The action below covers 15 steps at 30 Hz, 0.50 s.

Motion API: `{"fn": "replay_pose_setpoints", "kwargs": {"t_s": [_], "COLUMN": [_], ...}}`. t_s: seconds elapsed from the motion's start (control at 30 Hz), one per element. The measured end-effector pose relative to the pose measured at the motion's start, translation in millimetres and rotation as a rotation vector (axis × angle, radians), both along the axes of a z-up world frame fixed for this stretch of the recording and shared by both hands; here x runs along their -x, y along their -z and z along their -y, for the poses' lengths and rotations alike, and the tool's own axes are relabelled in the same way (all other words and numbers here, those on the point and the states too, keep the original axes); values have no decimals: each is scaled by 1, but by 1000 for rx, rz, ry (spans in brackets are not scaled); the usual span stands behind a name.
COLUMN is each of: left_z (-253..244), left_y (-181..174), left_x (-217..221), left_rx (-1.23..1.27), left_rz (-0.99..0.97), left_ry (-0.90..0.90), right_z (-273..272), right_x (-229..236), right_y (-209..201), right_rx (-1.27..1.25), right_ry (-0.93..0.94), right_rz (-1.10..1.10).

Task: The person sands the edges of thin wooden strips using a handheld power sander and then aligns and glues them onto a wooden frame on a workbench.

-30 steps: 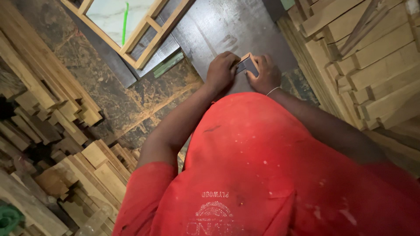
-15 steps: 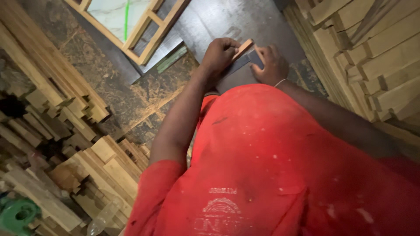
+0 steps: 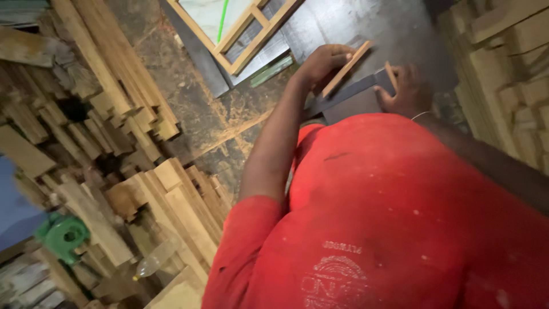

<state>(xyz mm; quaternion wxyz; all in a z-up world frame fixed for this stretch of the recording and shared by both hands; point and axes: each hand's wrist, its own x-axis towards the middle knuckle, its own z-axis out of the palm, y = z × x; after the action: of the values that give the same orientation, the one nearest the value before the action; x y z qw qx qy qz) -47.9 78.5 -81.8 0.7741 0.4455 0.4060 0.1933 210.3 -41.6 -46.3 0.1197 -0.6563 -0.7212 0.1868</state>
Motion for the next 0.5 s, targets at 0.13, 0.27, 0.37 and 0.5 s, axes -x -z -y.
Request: {"fn": "replay_pose_setpoints", "kwargs": {"t_s": [0.13,0.27,0.37,0.5], "left_z": [13,28,43,44], "left_y": [-8,-26,-42,-53], "left_x": [-12,-25,-33,-38], "left_rx": [-51,-379,-509,-582], "left_rz": [-59,-267,-390,-461], "left_ry": [-91,-112,-109,-63], "right_z": [3,-2,-8,-21], "right_x": [-8,-12,-12,-8], "right_y": [1,-1,-8,-19], "right_rx": [-61,-108,-163,-200], "right_ry": [24,44,88,138], "right_rz": [-132,-273,-269,-273]}}
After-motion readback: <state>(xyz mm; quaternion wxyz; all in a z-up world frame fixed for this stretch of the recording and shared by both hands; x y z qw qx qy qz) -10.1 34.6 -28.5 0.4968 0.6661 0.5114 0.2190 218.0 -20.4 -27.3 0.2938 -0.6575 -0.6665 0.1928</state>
